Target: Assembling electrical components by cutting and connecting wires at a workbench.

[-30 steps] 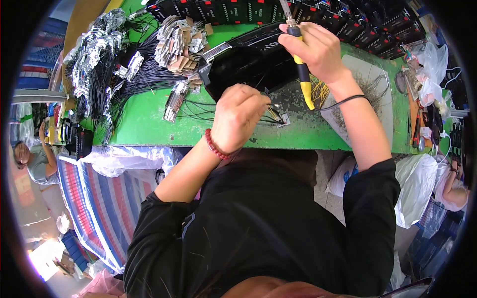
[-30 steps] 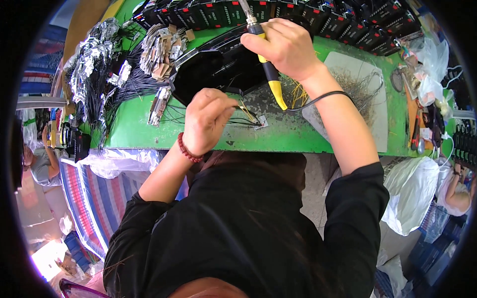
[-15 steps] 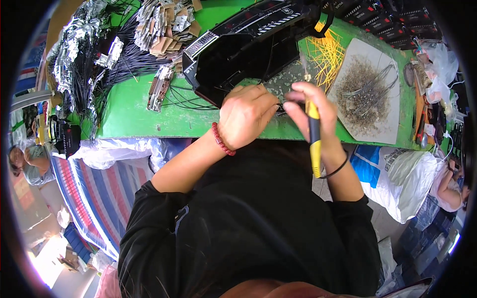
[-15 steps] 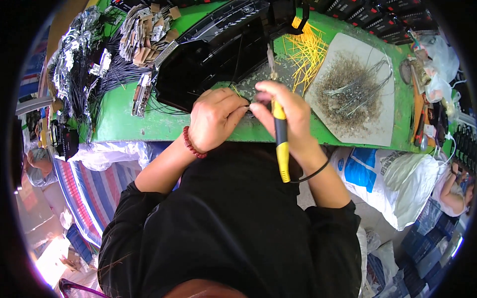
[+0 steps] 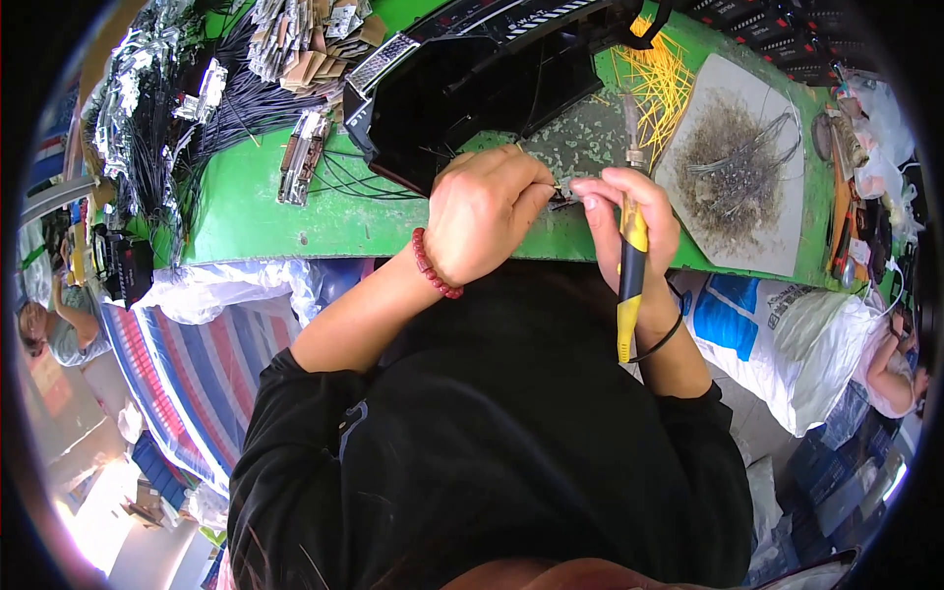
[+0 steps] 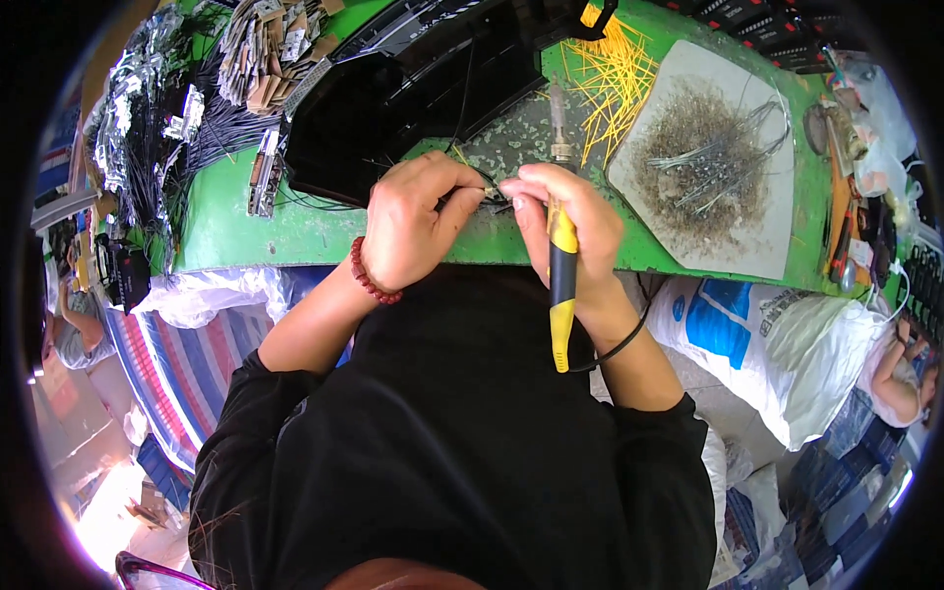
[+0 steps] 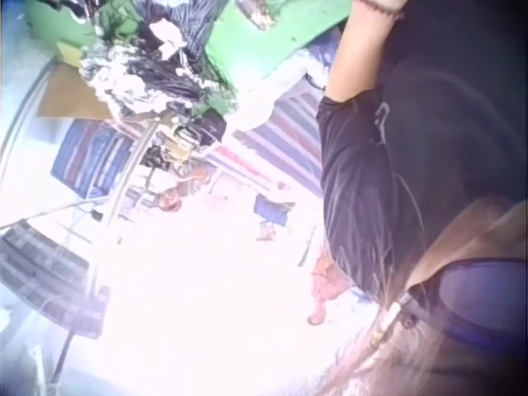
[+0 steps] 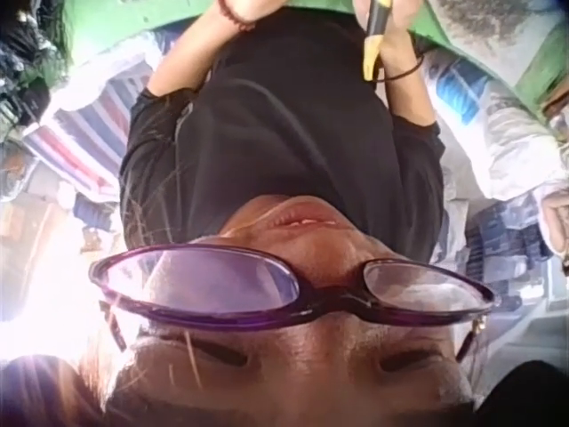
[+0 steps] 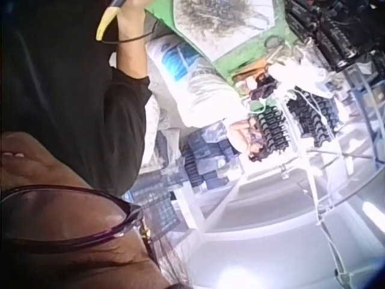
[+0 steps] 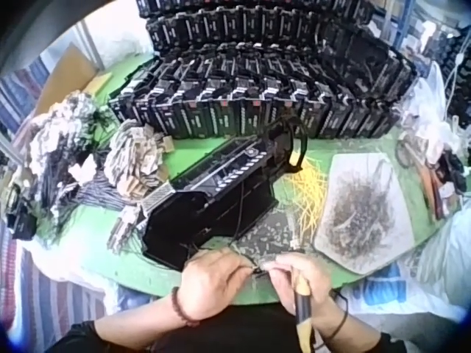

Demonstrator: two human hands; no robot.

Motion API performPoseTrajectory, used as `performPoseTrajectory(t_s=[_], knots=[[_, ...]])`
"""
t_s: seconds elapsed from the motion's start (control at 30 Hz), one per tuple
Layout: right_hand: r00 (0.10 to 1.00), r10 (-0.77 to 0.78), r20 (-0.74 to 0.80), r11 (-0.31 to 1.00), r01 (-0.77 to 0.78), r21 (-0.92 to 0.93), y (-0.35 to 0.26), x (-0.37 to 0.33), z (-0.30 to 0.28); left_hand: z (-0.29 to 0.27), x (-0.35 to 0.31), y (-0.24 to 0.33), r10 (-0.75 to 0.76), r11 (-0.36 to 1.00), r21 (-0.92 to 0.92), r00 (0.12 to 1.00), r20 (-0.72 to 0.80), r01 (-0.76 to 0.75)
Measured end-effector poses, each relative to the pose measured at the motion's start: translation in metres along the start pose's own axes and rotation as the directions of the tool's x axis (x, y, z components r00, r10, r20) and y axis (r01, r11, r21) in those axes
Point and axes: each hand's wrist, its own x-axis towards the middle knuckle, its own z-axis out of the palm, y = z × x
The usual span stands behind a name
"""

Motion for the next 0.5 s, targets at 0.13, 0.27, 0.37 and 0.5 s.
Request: performPoseTrajectory(t_s=[0.13,0.27,0.37,0.5], knots=[[0.989,0.15,-0.019,0.975,-0.144,0.169,-0.0028,-0.0025,0.0057,0.0008,-0.0009,-0.0002,-0.017,1.0,-0.014,1.0,-0.003,0.017],[0.984,0.18,-0.007,0.969,-0.176,0.174,-0.0039,-0.0004,0.0051,0.0013,-0.0025,-0.0019,-0.012,0.999,-0.037,1.0,0.006,0.012],[0.975,0.223,0.007,0.961,-0.221,0.167,-0.0032,-0.0001,0.0054,0.0014,-0.0022,-0.0024,-0.011,0.999,-0.035,1.0,0.011,0.012],[0.998,0.047,-0.036,0.998,-0.046,0.046,-0.0014,-0.0012,0.0025,-0.0003,-0.0013,-0.0016,-0.013,0.999,-0.032,1.0,0.016,0.013]])
